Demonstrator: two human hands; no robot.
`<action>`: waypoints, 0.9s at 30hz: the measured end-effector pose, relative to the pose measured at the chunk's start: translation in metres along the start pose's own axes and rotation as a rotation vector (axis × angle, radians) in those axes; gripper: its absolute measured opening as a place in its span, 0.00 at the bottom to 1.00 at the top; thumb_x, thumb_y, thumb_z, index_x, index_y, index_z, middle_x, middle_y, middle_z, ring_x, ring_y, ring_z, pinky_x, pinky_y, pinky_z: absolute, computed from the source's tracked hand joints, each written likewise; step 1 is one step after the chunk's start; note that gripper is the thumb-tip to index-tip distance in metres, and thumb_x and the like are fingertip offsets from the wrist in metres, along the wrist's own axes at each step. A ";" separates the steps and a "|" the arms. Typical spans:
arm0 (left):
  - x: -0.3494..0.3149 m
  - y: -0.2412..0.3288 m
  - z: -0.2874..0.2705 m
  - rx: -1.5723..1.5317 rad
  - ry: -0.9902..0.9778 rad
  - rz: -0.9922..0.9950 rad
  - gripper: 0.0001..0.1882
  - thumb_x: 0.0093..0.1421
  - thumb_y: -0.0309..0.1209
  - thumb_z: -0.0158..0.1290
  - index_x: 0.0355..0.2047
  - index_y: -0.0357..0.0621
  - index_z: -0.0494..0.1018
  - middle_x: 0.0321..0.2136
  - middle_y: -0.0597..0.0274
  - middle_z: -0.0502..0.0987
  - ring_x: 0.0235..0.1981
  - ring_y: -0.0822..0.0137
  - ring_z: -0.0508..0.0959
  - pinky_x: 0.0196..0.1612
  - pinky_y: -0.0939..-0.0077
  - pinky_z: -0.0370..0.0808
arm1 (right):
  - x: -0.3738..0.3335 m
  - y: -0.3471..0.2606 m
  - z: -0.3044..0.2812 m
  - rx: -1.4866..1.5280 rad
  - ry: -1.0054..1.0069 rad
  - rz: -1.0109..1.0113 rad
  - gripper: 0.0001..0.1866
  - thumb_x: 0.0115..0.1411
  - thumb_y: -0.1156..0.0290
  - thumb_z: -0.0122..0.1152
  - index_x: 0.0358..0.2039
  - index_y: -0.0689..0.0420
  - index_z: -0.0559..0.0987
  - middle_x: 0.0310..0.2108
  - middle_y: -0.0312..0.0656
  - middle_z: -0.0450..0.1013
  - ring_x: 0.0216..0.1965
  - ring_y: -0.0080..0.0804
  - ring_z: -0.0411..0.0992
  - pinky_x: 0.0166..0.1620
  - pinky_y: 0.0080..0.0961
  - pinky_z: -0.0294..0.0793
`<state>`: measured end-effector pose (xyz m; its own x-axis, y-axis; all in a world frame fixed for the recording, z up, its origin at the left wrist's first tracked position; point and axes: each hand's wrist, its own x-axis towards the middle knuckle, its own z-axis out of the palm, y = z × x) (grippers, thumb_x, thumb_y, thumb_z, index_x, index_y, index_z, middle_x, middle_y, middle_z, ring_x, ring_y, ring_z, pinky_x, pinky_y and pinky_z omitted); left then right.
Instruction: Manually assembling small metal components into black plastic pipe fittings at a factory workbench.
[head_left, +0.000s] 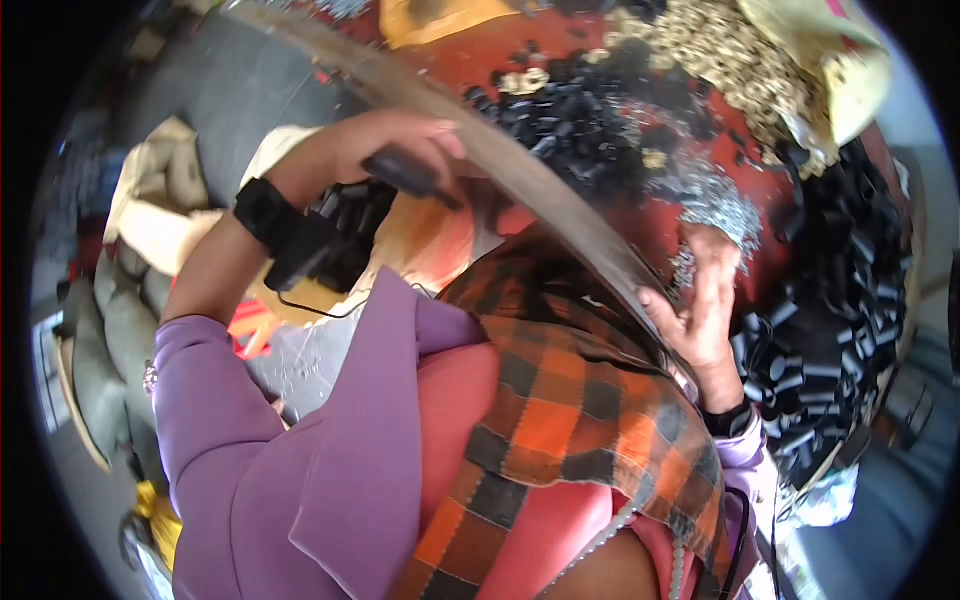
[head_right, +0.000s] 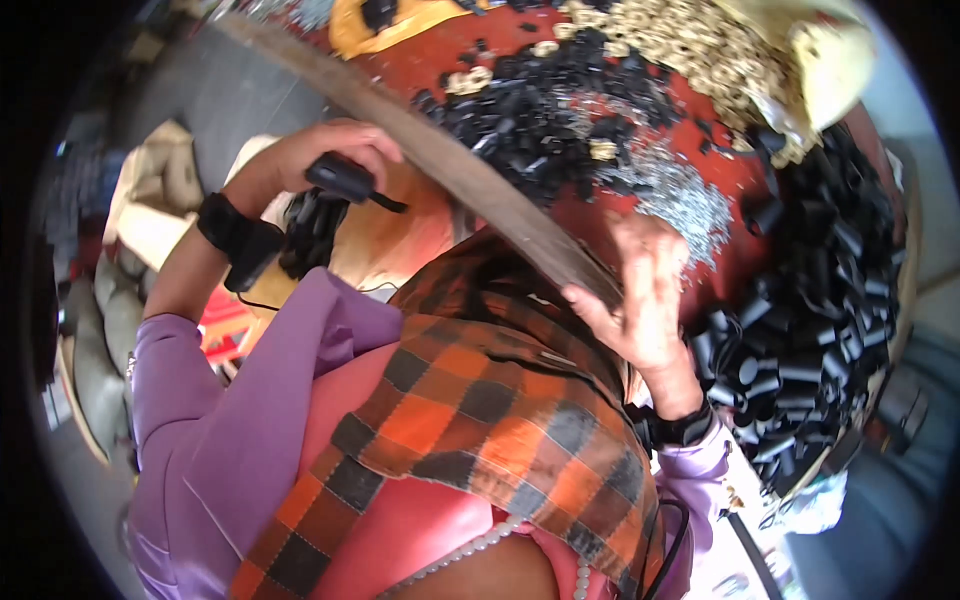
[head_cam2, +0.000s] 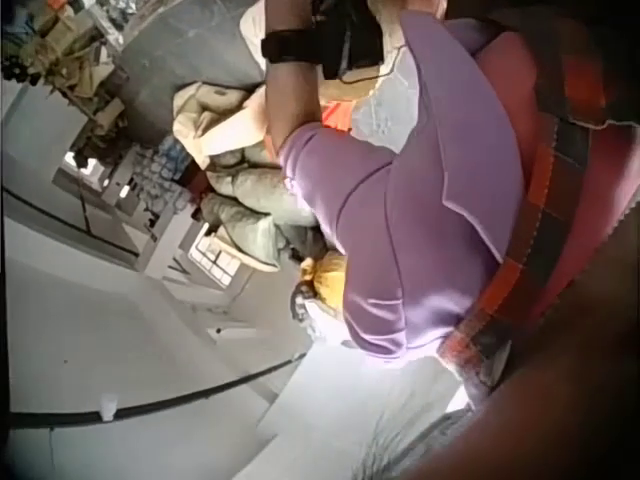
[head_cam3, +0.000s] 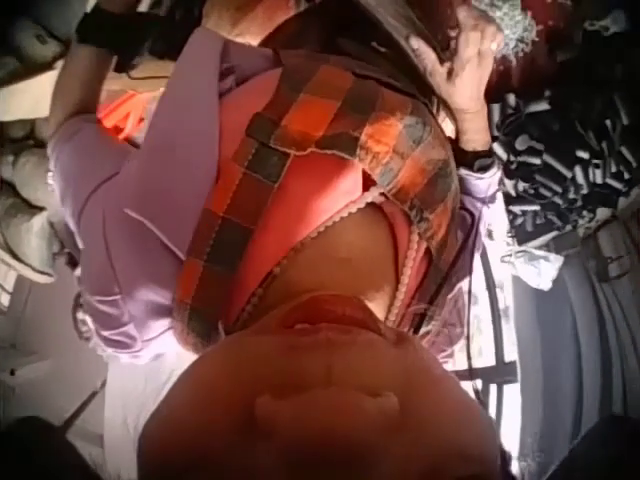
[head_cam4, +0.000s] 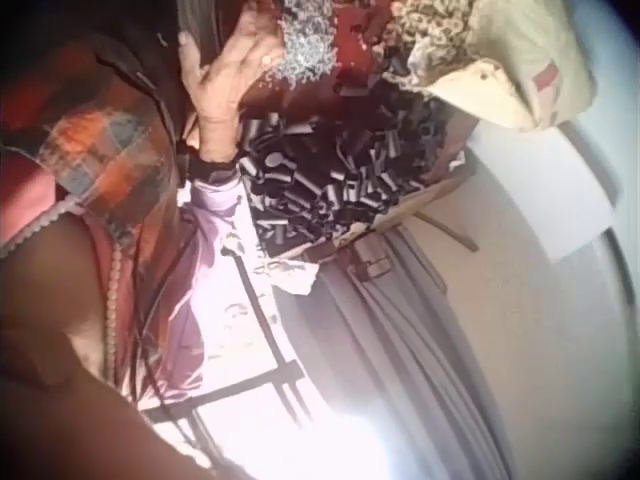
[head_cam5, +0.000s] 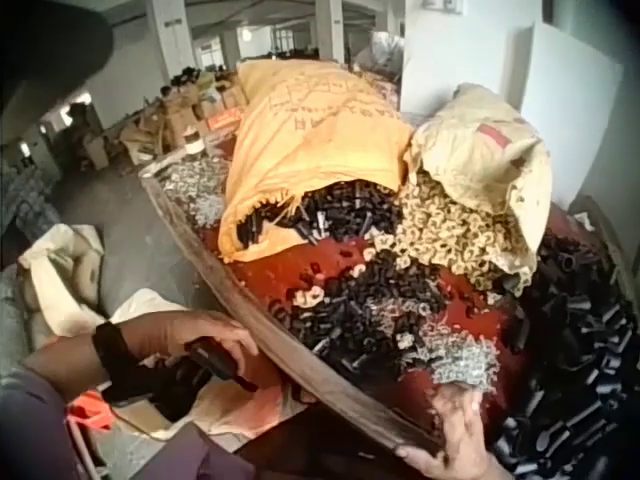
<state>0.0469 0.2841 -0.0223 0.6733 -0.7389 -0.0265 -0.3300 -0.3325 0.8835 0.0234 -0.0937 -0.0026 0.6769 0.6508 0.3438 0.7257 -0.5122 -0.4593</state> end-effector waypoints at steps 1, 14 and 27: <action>-0.027 -0.008 -0.003 -0.006 0.028 -0.034 0.15 0.57 0.35 0.40 0.37 0.37 0.67 0.30 0.63 0.74 0.38 0.70 0.69 0.43 0.75 0.63 | 0.000 0.002 0.004 0.002 0.001 0.046 0.32 0.39 0.65 0.64 0.43 0.65 0.64 0.41 0.52 0.62 0.42 0.46 0.59 0.46 0.37 0.56; -0.091 -0.042 0.024 -0.264 0.328 -0.983 0.12 0.53 0.42 0.46 0.27 0.46 0.68 0.31 0.64 0.71 0.29 0.70 0.72 0.31 0.79 0.67 | -0.020 0.001 0.018 -0.064 -0.036 0.187 0.22 0.43 0.75 0.59 0.41 0.63 0.68 0.37 0.48 0.65 0.39 0.44 0.62 0.42 0.33 0.62; 0.104 0.022 0.075 -0.334 -0.362 -0.687 0.09 0.53 0.31 0.46 0.23 0.37 0.69 0.20 0.66 0.72 0.23 0.77 0.71 0.28 0.84 0.67 | -0.209 0.014 -0.110 -0.751 0.796 0.609 0.10 0.40 0.82 0.57 0.27 0.60 0.73 0.24 0.41 0.68 0.24 0.36 0.68 0.29 0.26 0.67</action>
<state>0.0603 0.1562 -0.0406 0.3804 -0.5970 -0.7063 0.3260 -0.6281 0.7066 -0.0949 -0.2983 0.0092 0.6233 -0.1884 0.7589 -0.0176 -0.9737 -0.2273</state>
